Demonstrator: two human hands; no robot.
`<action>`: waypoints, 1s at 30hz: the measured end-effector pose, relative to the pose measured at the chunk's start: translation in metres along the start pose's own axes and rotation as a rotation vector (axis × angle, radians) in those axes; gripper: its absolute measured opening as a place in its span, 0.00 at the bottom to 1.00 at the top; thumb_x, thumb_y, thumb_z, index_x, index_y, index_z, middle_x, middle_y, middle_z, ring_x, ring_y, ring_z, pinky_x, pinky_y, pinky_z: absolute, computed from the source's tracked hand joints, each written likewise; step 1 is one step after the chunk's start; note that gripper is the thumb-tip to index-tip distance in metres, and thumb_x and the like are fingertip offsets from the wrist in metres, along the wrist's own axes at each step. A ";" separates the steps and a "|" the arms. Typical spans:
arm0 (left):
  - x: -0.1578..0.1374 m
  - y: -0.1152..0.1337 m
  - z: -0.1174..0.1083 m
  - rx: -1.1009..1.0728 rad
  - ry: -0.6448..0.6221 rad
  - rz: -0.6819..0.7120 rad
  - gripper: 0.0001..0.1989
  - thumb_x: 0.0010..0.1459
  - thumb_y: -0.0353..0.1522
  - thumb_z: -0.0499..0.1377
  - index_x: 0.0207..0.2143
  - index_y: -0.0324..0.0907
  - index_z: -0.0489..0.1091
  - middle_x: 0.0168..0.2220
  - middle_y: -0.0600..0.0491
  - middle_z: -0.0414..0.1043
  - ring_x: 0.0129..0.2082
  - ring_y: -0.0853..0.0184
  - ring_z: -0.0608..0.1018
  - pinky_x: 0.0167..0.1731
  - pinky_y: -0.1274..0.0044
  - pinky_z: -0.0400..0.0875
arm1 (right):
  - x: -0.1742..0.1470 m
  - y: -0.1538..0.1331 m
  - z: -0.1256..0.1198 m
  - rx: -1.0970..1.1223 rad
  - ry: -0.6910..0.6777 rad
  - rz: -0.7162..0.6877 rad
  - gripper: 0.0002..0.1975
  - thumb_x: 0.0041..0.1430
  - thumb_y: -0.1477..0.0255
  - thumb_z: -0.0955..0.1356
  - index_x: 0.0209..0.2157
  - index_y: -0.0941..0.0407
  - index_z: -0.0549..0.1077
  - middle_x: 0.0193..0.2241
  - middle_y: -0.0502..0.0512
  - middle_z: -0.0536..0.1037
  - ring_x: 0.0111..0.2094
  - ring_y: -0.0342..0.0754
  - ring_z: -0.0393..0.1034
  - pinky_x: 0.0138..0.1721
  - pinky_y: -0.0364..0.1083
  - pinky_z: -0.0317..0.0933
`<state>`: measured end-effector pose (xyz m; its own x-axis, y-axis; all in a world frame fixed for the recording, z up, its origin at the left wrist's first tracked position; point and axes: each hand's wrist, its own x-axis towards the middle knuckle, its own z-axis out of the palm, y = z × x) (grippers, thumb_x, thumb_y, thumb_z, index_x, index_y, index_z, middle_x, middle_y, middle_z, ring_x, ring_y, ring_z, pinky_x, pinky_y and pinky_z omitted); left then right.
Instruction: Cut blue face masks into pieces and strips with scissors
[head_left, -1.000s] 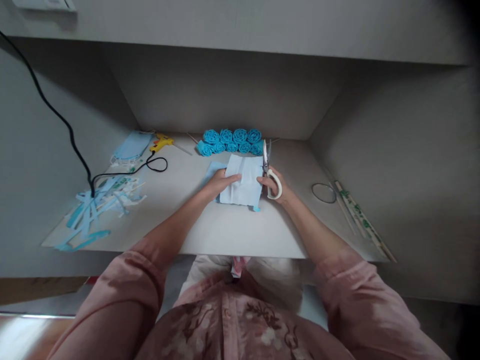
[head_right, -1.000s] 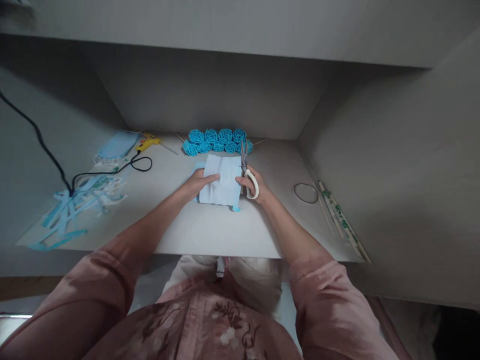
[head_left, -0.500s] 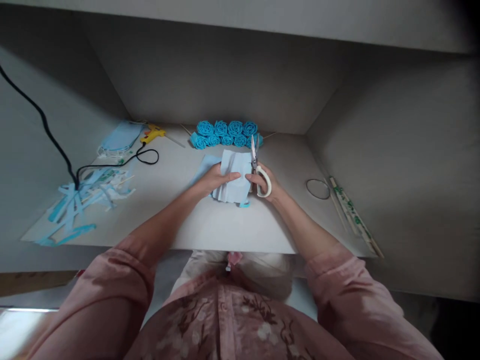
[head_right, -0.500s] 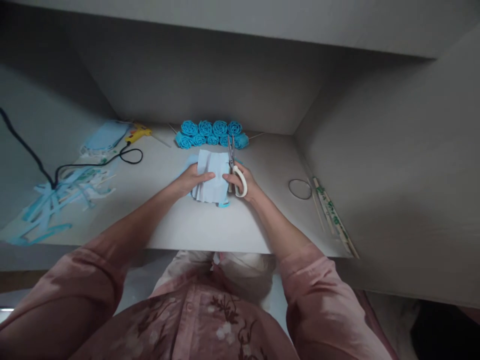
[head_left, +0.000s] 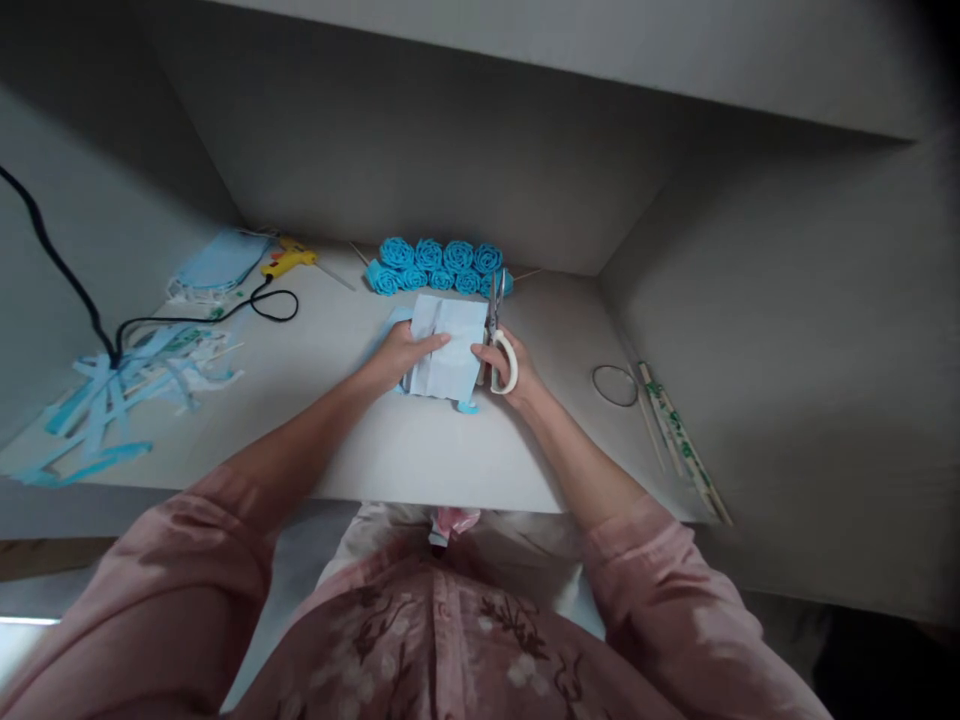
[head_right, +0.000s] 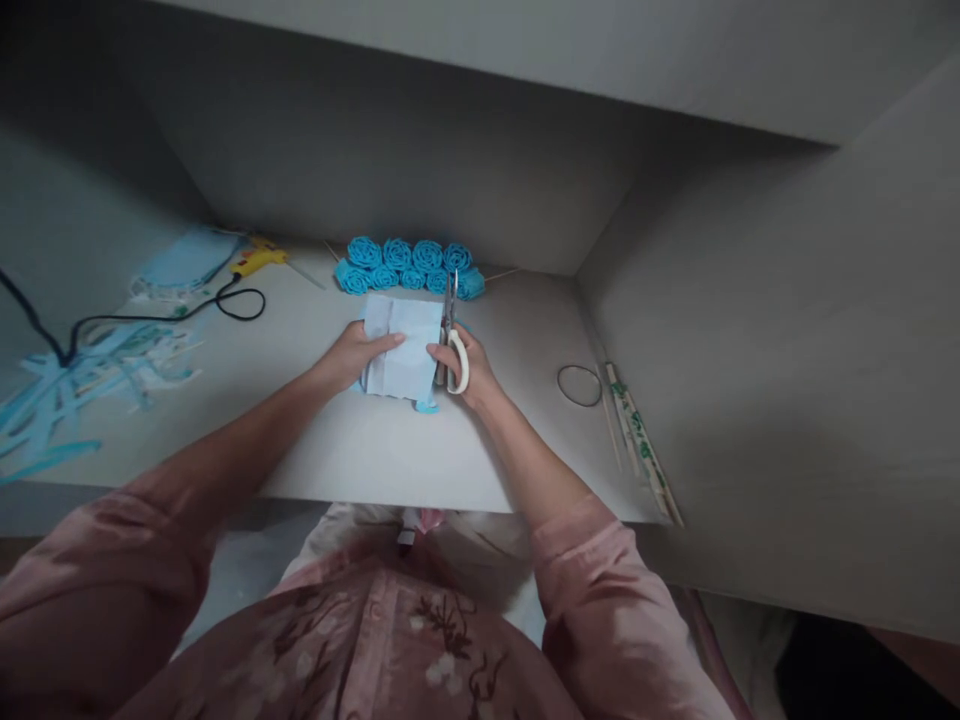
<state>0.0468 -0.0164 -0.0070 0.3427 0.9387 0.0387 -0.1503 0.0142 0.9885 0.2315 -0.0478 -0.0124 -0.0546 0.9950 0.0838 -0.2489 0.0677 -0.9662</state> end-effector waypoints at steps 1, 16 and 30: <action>0.000 0.000 0.000 0.000 -0.001 -0.002 0.31 0.43 0.42 0.69 0.46 0.33 0.71 0.47 0.41 0.76 0.44 0.56 0.79 0.45 0.67 0.73 | 0.000 0.000 0.000 0.012 0.005 0.002 0.21 0.41 0.64 0.77 0.38 0.53 0.71 0.24 0.45 0.69 0.22 0.41 0.61 0.22 0.42 0.58; -0.004 0.009 0.002 0.167 0.141 -0.049 0.26 0.41 0.43 0.68 0.39 0.35 0.73 0.38 0.45 0.78 0.34 0.61 0.78 0.32 0.74 0.73 | 0.000 0.003 0.006 0.072 0.077 0.044 0.27 0.41 0.66 0.76 0.46 0.53 0.72 0.26 0.46 0.70 0.21 0.39 0.59 0.18 0.40 0.55; -0.002 0.015 -0.012 0.448 0.351 0.213 0.18 0.51 0.45 0.59 0.23 0.39 0.66 0.20 0.57 0.61 0.21 0.73 0.63 0.20 0.81 0.57 | -0.010 0.003 0.017 0.110 0.205 -0.053 0.25 0.47 0.64 0.74 0.48 0.51 0.71 0.35 0.50 0.73 0.26 0.41 0.62 0.24 0.41 0.59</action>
<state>0.0325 -0.0139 0.0063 0.0103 0.9635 0.2676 0.2489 -0.2617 0.9325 0.2147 -0.0590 -0.0120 0.1563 0.9851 0.0719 -0.3503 0.1233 -0.9285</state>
